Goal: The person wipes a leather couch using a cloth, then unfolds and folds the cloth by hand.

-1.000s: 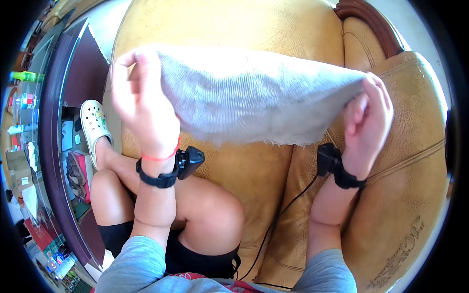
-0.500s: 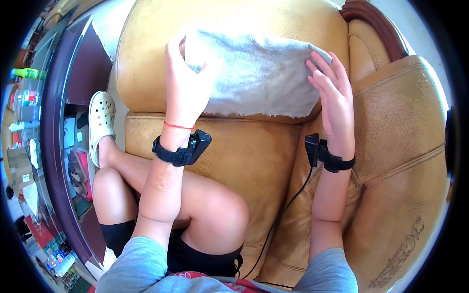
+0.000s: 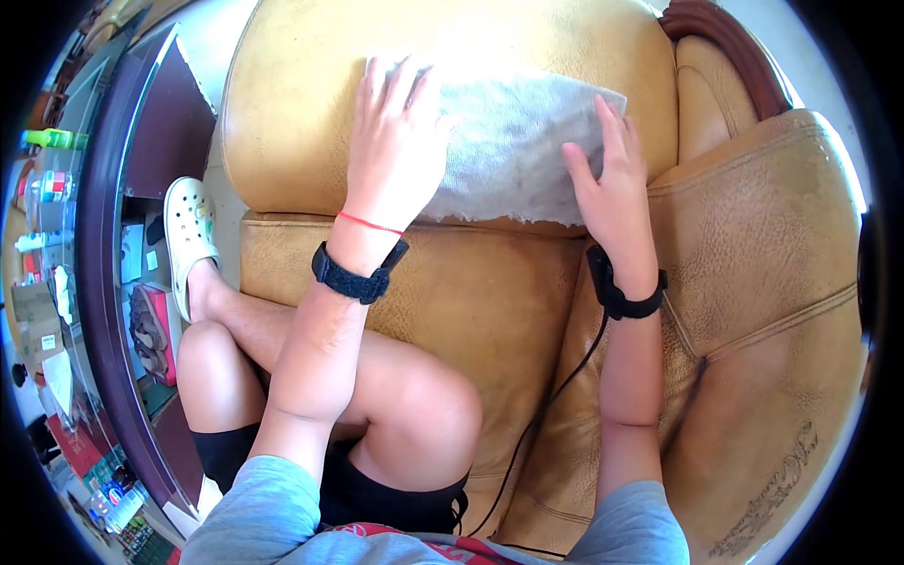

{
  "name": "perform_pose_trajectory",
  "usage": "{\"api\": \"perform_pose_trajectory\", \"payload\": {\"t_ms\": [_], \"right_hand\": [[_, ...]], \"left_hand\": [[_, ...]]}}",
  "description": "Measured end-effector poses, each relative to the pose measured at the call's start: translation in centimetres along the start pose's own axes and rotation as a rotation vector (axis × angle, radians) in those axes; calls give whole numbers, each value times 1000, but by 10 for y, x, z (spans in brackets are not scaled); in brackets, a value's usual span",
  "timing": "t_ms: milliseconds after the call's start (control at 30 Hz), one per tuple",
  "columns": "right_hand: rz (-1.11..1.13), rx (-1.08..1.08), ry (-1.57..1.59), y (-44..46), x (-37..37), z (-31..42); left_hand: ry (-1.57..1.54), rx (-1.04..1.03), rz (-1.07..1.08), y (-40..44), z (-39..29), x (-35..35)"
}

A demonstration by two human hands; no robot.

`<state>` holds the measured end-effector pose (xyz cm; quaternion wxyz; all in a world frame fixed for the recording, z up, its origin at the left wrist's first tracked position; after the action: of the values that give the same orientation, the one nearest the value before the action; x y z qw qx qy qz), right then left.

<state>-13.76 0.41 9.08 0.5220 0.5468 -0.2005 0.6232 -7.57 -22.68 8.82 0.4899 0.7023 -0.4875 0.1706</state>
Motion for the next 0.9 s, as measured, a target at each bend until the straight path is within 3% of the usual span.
{"api": "perform_pose_trajectory", "payload": {"t_ms": [300,467,700,767,900], "right_hand": [[-86,-23,-304,-1,19,10],[-1,-97,-249,1,16,-2],[123,-238,-133,-1,15,-2],[83,-213,-140,-1,17,-3],[-26,-196,-175,0,28,3]], "left_hand": [[-62,74,-44,4,-9,21],[-73,173,-36,-3,-8,26],[-49,449,151,-6,-11,33],[-91,541,161,-7,-10,31],[-87,492,141,-9,-5,26]]}}
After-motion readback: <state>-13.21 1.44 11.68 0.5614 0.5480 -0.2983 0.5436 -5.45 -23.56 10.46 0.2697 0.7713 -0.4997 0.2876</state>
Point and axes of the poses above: each hand's wrist, its own y-axis towards the middle knuckle, its own x-axis out of the back of the hand, z = x × y, the point moved 7 cm from there along y, towards the middle knuckle, and after that the axes turned 9 degrees about -y, right-handed, at the moved point
